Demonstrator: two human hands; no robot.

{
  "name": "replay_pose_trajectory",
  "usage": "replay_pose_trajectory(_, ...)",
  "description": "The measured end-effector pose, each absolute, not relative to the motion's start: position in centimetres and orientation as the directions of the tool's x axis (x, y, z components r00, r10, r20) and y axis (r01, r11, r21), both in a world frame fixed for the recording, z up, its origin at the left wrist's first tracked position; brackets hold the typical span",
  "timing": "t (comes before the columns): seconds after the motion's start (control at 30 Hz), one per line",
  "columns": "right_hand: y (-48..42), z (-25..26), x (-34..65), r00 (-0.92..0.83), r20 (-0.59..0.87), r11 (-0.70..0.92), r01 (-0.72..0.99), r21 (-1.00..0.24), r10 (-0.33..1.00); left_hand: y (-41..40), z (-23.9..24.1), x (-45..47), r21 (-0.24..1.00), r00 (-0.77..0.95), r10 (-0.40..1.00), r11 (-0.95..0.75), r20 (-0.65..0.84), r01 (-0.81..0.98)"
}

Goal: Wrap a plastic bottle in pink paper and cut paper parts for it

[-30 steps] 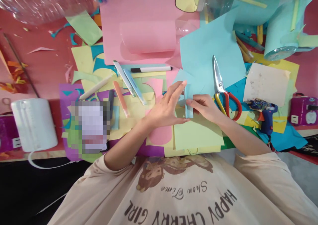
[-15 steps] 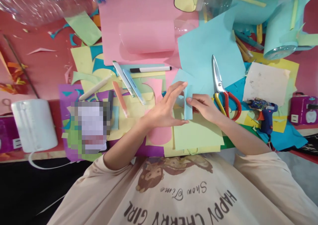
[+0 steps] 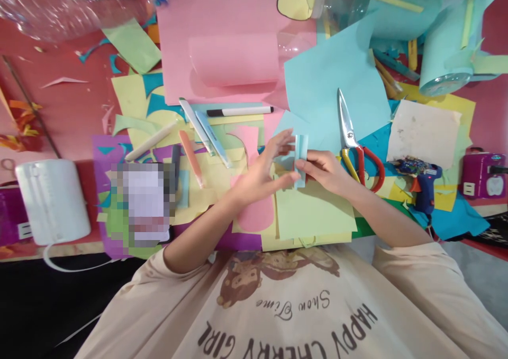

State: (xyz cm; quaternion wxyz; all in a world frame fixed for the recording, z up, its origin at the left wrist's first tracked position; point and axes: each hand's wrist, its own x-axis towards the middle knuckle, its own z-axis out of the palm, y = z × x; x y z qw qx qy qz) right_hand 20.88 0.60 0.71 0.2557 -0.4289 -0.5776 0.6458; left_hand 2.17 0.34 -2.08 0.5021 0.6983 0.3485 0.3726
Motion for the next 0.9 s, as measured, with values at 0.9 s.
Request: replay_pose_trajectory(0.9, 0.6, 2.0, 21.5, -0.538, -0.215, 0.12, 0.52, -0.846, 0.815, 0.6, -0.7, 2.4, 0.973, 0.202, 0.956, 0.225, -0.211, -0.047)
